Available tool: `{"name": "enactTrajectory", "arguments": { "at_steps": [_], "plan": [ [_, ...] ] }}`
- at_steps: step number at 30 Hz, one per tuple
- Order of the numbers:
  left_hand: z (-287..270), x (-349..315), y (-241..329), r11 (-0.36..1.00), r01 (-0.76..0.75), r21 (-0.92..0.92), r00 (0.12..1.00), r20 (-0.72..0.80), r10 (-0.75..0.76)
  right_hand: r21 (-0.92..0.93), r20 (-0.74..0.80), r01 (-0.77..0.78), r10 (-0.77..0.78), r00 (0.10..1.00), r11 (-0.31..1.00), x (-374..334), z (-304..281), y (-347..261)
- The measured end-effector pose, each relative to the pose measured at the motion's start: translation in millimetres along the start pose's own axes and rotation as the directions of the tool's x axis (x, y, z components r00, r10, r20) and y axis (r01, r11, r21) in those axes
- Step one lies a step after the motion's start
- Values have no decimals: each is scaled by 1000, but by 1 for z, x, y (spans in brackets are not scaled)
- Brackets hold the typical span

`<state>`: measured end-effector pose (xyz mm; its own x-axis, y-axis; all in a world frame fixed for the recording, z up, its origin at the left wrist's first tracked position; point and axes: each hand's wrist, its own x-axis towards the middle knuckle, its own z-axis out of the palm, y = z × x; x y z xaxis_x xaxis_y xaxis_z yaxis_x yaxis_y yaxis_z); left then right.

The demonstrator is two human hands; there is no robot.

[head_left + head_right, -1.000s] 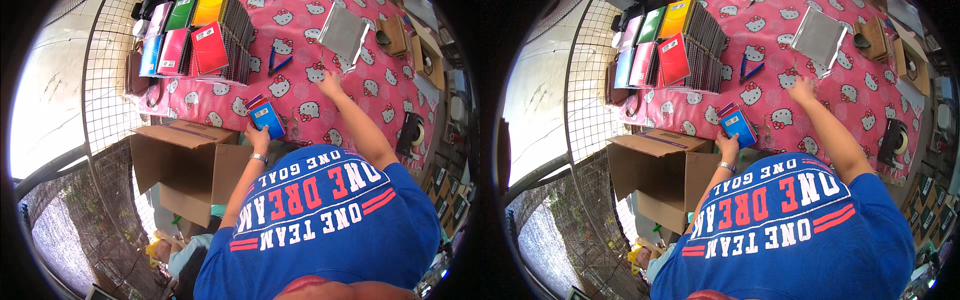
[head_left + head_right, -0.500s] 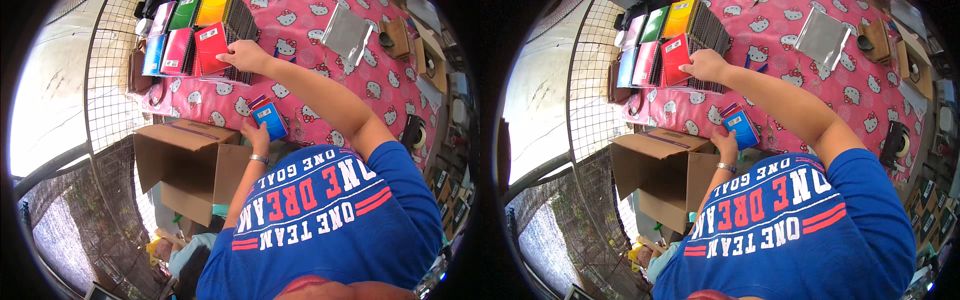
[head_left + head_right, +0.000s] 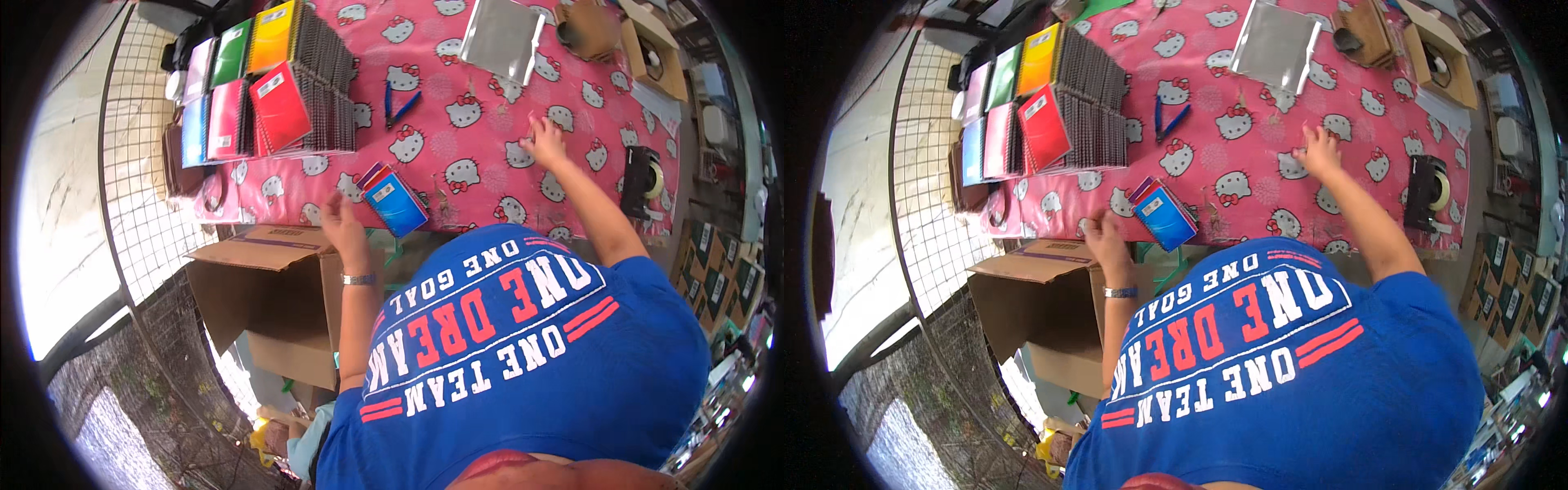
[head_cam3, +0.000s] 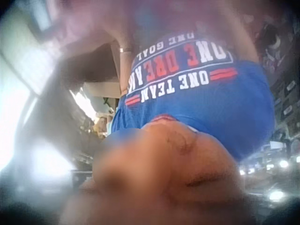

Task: The person organizes stacks of colorful notebooks on a table, places a stack into a clear plastic bag, and then seals the bag with tape.

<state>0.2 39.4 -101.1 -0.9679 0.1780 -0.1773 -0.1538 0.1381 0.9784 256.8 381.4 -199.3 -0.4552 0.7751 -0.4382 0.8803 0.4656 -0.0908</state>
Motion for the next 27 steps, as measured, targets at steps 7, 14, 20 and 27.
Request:
{"name": "enactTrajectory", "arguments": {
  "at_steps": [7,14,20,27],
  "plan": [
    [-15,-1,-66,958,118,262,965,199,-173,23,-10,571,-571,821,821,-115,51,-64],
    [-49,2,-65,943,206,260,962,120,-244,54,314,969,-925,213,241,-147,83,-21],
    [-20,-21,-93,834,103,542,994,-25,-107,195,249,974,-966,62,113,-130,67,1],
    [-18,-30,-110,774,190,604,977,-41,-208,484,693,405,-623,364,776,-80,43,-28]
  ]
}}
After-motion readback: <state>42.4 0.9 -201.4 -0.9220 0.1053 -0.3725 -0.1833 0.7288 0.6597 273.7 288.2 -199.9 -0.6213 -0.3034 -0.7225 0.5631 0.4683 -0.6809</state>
